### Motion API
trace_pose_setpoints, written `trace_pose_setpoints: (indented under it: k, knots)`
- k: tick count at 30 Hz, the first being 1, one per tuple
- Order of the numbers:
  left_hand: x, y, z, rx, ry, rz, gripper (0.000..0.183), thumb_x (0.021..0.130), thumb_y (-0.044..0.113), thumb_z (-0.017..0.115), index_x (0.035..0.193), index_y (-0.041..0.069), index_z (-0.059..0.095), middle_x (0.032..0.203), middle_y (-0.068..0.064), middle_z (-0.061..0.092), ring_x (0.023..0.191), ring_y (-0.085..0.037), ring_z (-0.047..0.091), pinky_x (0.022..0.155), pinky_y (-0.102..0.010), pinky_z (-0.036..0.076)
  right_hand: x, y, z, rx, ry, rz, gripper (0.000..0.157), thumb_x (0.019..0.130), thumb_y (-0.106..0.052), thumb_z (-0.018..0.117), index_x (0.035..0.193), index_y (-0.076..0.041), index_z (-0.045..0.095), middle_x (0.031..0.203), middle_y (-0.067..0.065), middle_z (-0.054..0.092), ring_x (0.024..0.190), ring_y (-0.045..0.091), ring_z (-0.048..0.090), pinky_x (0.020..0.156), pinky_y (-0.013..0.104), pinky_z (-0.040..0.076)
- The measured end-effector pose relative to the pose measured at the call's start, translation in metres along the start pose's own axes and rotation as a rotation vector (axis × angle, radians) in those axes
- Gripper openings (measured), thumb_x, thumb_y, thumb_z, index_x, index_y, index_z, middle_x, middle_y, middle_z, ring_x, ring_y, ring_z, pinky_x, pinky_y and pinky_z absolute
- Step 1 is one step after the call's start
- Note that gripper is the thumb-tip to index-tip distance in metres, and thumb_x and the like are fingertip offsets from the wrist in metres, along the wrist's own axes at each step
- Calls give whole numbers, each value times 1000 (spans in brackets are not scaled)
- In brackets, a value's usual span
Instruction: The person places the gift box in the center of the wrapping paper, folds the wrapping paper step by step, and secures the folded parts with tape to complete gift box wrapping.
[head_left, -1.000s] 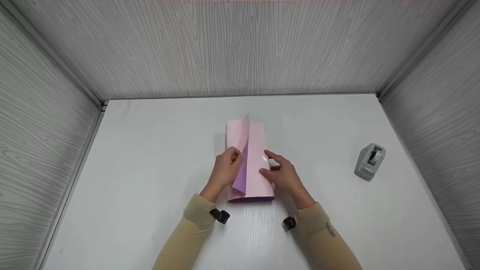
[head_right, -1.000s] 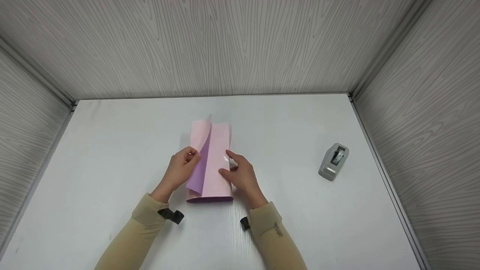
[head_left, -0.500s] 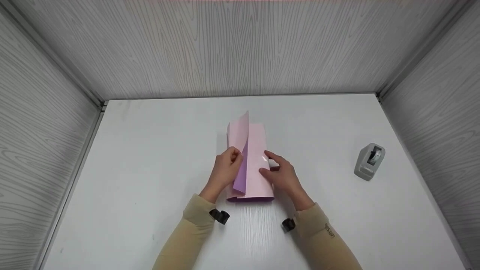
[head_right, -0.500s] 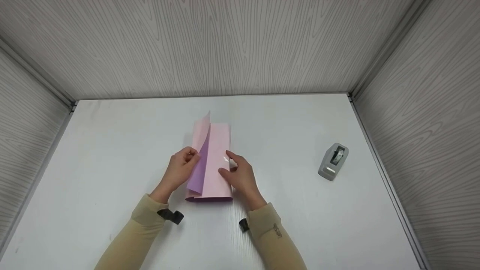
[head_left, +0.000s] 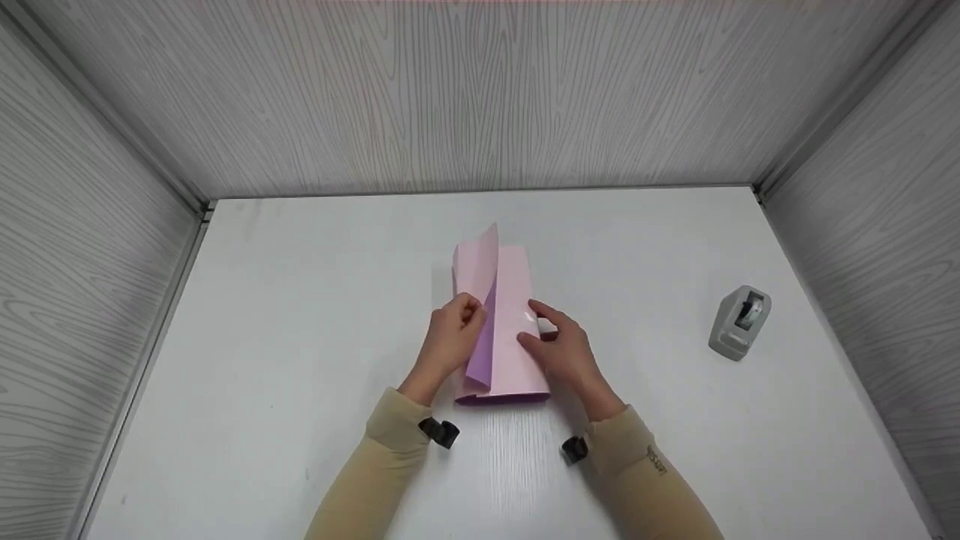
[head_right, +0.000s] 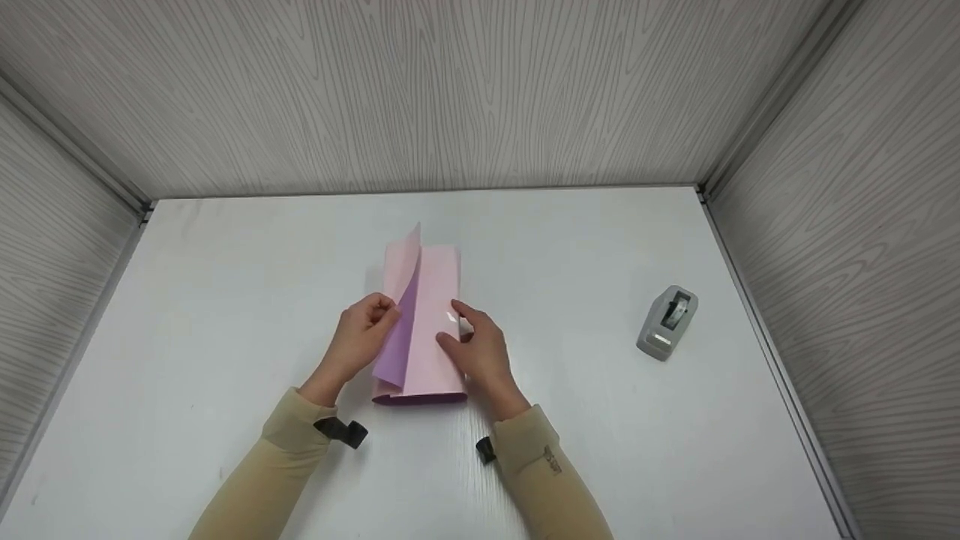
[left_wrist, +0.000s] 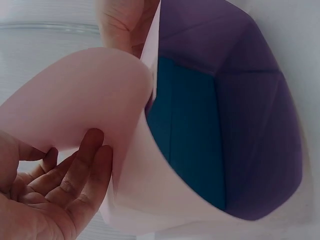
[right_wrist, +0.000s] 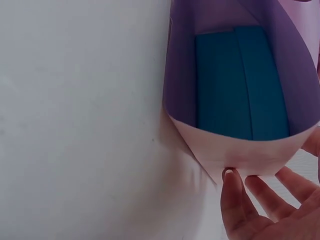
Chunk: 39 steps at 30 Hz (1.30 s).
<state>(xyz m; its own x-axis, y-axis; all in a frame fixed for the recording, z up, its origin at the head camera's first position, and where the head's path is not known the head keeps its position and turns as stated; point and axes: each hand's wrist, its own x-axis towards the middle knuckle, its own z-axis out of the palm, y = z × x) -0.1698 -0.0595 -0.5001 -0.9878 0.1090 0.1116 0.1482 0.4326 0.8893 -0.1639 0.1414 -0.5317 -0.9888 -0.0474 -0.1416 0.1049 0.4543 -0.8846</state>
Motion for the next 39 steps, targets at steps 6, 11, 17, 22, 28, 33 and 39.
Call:
trace_pose_setpoints:
  k: [6,11,17,22,28,33,39]
  knots:
    - [0,0,0,8,-6,8,11,99,11,54,92,4,60,70,1,54,62,-13,47,57,-27,40,-1,-1,2,0,12,-22,58,89,-24,74,143,-23,53,138,5,54,99,26,65,76,39,56]
    - [0,-1,0,16,-1,11,11,99,12,54,94,4,60,71,0,56,62,-13,48,58,-28,42,-1,-2,5,3,39,-35,57,89,-23,74,142,-21,54,138,3,55,97,25,65,75,38,56]
    - [-1,-1,1,26,-1,6,11,99,11,54,94,4,60,73,0,57,63,-13,49,58,-28,43,0,-3,8,11,61,-29,57,88,-22,74,141,-20,55,137,4,55,95,24,66,75,38,56]
    - [0,0,1,18,4,15,11,98,11,54,92,4,60,71,1,55,61,-12,48,57,-28,41,1,-3,9,3,76,-20,56,88,-22,74,141,-19,55,137,5,56,95,24,66,75,37,56]
    - [0,1,1,21,0,5,12,98,12,53,92,4,60,69,2,52,60,-12,46,56,-27,40,1,-4,11,13,77,-4,56,88,-21,73,141,-20,55,137,4,55,96,23,65,76,36,55]
    - [1,0,3,45,-23,-12,13,99,13,53,94,4,61,72,1,57,61,-12,48,56,-27,42,0,-3,11,13,83,-24,56,89,-21,73,141,-19,54,135,5,56,96,23,66,77,37,55]
    - [3,1,5,104,-58,-30,12,100,14,53,95,6,60,76,0,58,65,-13,50,60,-29,43,0,-3,11,17,79,-53,56,89,-21,73,142,-18,54,135,6,56,96,24,66,78,38,55]
